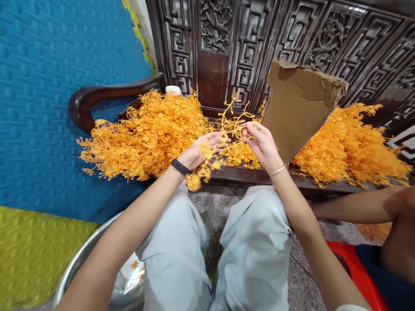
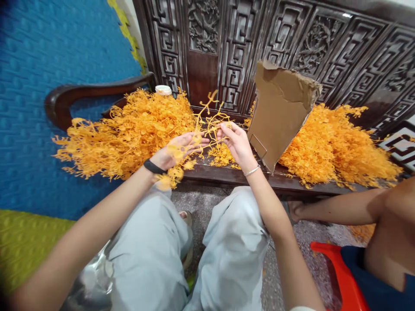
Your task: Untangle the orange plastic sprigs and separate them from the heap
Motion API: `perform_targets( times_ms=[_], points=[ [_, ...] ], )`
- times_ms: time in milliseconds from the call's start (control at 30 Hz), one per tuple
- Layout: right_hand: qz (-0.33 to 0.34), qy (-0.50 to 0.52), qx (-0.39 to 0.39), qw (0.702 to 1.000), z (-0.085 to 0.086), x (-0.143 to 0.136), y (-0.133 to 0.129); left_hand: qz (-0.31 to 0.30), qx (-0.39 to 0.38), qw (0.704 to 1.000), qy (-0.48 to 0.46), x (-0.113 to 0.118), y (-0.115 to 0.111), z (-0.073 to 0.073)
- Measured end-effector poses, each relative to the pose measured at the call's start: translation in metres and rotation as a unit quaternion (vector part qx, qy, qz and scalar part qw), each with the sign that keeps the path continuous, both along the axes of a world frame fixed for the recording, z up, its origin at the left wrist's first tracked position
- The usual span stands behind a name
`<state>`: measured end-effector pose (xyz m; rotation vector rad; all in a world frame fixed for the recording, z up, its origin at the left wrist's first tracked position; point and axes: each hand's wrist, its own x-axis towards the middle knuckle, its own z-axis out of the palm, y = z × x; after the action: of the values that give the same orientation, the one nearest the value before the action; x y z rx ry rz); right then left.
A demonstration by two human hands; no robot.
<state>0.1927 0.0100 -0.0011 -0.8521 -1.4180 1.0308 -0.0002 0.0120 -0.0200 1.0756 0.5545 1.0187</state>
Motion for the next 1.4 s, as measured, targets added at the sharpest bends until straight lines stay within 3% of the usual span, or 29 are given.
perform_targets(
  times_ms=[133, 267, 333, 400, 500, 567, 733, 900, 1067, 1400],
  points=[
    [0.006, 0.002, 0.006, 1.000, -0.001, 0.001, -0.001, -0.001, 0.056, 0.997, 0.053, -0.003, -0.006, 0.004],
    [0.010, -0.018, -0.003, 1.000, -0.002, -0.002, -0.001, -0.011, 0.054, 0.993, 0.102, -0.005, -0.006, 0.002],
    [-0.032, -0.029, 0.002, 0.999, -0.004, -0.003, 0.001, -0.017, 0.047, 0.992, 0.112, -0.005, -0.005, 0.001],
    [-0.115, -0.028, 0.025, 0.993, -0.005, -0.002, 0.002, -0.010, 0.036, 0.993, 0.111, -0.005, -0.005, 0.001],
    [-0.220, -0.042, 0.109, 0.968, -0.003, -0.002, -0.003, 0.034, 0.015, 0.995, 0.093, -0.005, -0.005, 0.003],
    [-0.197, -0.070, 0.161, 0.965, 0.002, -0.005, -0.011, 0.068, 0.010, 0.995, 0.072, -0.004, -0.005, 0.004],
    [0.023, -0.162, 0.133, 0.978, 0.006, -0.019, -0.028, 0.116, 0.013, 0.993, 0.013, 0.000, -0.010, 0.007],
    [-0.014, -0.265, 0.176, 0.948, -0.001, -0.029, -0.024, 0.137, 0.039, 0.990, -0.015, 0.005, -0.017, 0.012],
    [-0.038, -0.291, 0.218, 0.931, -0.001, -0.032, -0.027, 0.160, 0.043, 0.986, -0.024, 0.007, -0.018, 0.012],
    [-0.014, -0.136, 0.127, 0.983, -0.008, -0.032, -0.020, 0.083, -0.031, 0.996, 0.034, 0.004, -0.019, 0.013]
  ],
)
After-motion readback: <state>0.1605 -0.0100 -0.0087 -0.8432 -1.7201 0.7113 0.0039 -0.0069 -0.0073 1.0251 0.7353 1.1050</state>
